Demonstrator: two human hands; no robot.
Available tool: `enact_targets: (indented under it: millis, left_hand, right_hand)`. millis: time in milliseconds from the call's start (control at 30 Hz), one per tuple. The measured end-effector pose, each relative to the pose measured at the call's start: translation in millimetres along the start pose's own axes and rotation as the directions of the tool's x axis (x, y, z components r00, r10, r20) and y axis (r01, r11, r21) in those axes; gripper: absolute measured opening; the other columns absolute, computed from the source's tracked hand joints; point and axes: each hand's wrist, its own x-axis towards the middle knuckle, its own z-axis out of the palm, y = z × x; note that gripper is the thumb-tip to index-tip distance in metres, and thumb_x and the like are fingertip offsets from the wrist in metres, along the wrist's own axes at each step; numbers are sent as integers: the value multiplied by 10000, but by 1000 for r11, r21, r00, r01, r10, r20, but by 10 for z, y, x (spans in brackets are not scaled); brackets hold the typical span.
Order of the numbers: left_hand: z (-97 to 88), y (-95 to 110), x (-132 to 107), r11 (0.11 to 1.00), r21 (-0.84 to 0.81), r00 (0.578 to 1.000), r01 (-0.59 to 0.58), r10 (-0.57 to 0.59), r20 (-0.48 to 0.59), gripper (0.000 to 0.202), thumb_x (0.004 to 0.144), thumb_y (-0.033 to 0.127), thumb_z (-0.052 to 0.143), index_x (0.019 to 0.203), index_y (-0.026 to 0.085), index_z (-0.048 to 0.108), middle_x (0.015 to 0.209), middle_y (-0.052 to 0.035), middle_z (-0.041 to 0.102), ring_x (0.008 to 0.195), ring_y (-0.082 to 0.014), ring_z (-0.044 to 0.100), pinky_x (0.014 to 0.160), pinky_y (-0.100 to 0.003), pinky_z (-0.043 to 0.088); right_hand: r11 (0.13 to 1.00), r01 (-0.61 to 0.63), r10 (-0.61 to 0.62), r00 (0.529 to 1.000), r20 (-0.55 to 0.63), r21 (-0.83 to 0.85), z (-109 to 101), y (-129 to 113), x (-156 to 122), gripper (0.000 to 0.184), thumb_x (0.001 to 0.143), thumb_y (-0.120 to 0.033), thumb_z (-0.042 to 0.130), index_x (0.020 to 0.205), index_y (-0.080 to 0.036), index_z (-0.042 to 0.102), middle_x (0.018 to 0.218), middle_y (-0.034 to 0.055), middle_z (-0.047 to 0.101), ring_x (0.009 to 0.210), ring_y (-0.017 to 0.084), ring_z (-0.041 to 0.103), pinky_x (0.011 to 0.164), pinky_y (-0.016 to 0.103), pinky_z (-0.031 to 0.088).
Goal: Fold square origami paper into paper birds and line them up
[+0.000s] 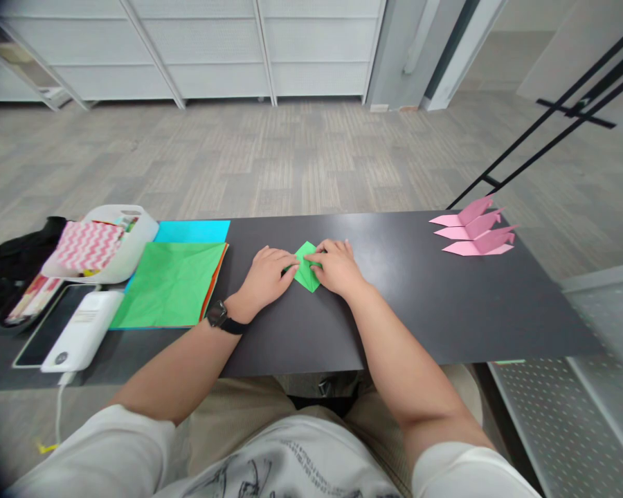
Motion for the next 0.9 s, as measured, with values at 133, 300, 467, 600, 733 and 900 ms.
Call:
enact_targets:
  millis: [133, 300, 467, 600, 733, 900]
  left_hand:
    - [-20, -21, 14, 996, 34, 996, 86, -84, -43, 253, 1063, 334, 604, 1260, 251, 740, 1200, -74, 752, 1153, -279, 656, 1150, -497, 451]
    - [10, -48, -3, 993, 47, 993, 105, -103, -50, 310, 1010, 353, 700, 1302, 251, 731, 1263, -90, 704, 1192, -307, 622, 1090, -496, 475]
    - [34, -65, -5, 996, 9, 995, 86, -86, -45, 273, 999, 336, 720, 1260, 273, 767, 1265, -84, 699, 1187, -308, 616, 1092, -516, 480]
    - [43, -63, -6, 996, 4, 995, 92, -92, -42, 286, 1001, 340, 722, 1273, 267, 773, 1285, -84, 692, 1212, -307, 607, 1110, -512, 478]
    - [57, -61, -10, 995, 12, 995, 95, -95, -44, 310, 996, 344, 731, 1291, 258, 766, 1293, -88, 687, 1213, -305, 600, 1099, -504, 484]
    - [55, -57, -6, 995, 1, 994, 103, -103, -46, 356, 991, 329, 732, 1336, 242, 738, 1305, -94, 694, 1219, -313, 605, 1096, -510, 491]
  right_hand:
    - [997, 71, -72, 996, 45, 18, -14, -58, -21, 361, 971, -251, 718, 1288, -404, 799, 1267, 66, 660, 1270, 324, 567, 1253, 778, 223]
    - [996, 73, -75, 997, 35, 54, 7, -45, -3, 394, 967, -257, 723, 1330, -401, 774, 1228, 62, 676, 1244, 317, 600, 1253, 769, 237]
    - [998, -1, 5, 998, -57, 71, 49, 43, 29, 432, 988, -299, 673, 1414, -326, 735, 1191, 96, 699, 1167, 319, 625, 1181, 621, 396]
    - [997, -76, 80, 988, -130, 29, 92, 92, 41, 336, 963, -329, 691, 1275, -280, 804, 1204, 121, 689, 1158, 341, 620, 1116, 588, 432]
    - [990, -92, 104, 988, -114, 104, 115, 77, 62, 255, 942, -317, 699, 1164, -276, 816, 1164, 108, 683, 1157, 326, 614, 1096, 538, 457]
    - [975, -117, 140, 983, -117, 188, 102, 48, 84, 208, 887, -254, 714, 1086, -285, 765, 1169, 81, 684, 1178, 314, 620, 1123, 564, 445]
